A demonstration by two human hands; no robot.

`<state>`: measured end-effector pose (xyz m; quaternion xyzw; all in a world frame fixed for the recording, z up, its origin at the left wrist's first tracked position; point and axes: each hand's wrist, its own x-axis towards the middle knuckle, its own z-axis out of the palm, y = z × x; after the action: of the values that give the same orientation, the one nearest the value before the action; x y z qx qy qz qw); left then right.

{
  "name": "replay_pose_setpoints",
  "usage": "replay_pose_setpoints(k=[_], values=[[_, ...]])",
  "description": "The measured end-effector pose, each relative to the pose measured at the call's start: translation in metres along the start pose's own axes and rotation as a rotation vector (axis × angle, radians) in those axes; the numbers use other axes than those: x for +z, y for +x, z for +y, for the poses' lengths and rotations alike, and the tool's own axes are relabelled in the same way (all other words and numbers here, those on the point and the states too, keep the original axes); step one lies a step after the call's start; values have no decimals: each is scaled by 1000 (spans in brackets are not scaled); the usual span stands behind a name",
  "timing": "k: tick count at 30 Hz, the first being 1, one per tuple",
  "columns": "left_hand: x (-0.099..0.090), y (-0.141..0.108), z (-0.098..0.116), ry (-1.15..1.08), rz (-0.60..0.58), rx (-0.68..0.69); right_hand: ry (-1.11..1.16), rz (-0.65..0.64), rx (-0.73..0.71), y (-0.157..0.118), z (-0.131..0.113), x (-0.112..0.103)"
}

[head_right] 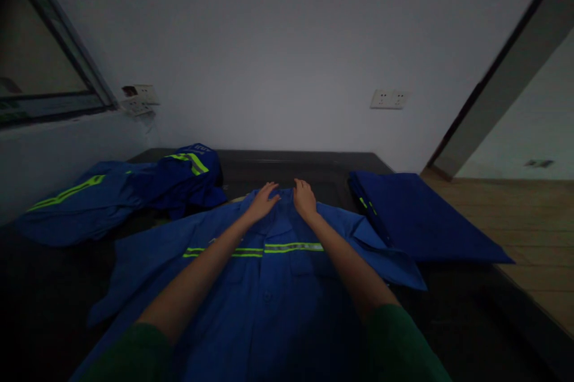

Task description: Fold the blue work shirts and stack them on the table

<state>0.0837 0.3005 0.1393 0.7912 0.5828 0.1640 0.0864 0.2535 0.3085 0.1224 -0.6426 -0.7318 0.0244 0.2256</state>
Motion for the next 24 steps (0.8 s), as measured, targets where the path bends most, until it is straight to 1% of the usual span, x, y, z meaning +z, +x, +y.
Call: replay_pose_setpoints(k=[2,3,5,7,9,11,16,21,24], values=[[-14,-11,-24,21,9,6,16,-48,-47,-18,-1,1],[-18,-18,-36,37,2,-3,22,-88,-62,-26,-2,3],[-20,-34,-54,72,-28,-18,18,-178,-67,-39,-5,7],[-15,-46,-63,103,-66,-19,-7,-248,-56,-45,-9,10],[-9,-53,-65,131,-93,-20,-35,-269,-43,-46,-11,13],[-4,-53,-63,155,-104,-33,-49,-271,-37,-44,-12,14],[0,-41,-67,181,-108,-55,-60,-272,-52,-35,-8,18],[4,-34,-77,154,-76,-57,-56,-276,-78,-27,-3,19],[4,-34,-74,109,-27,-51,-28,-264,-77,-26,-6,17]])
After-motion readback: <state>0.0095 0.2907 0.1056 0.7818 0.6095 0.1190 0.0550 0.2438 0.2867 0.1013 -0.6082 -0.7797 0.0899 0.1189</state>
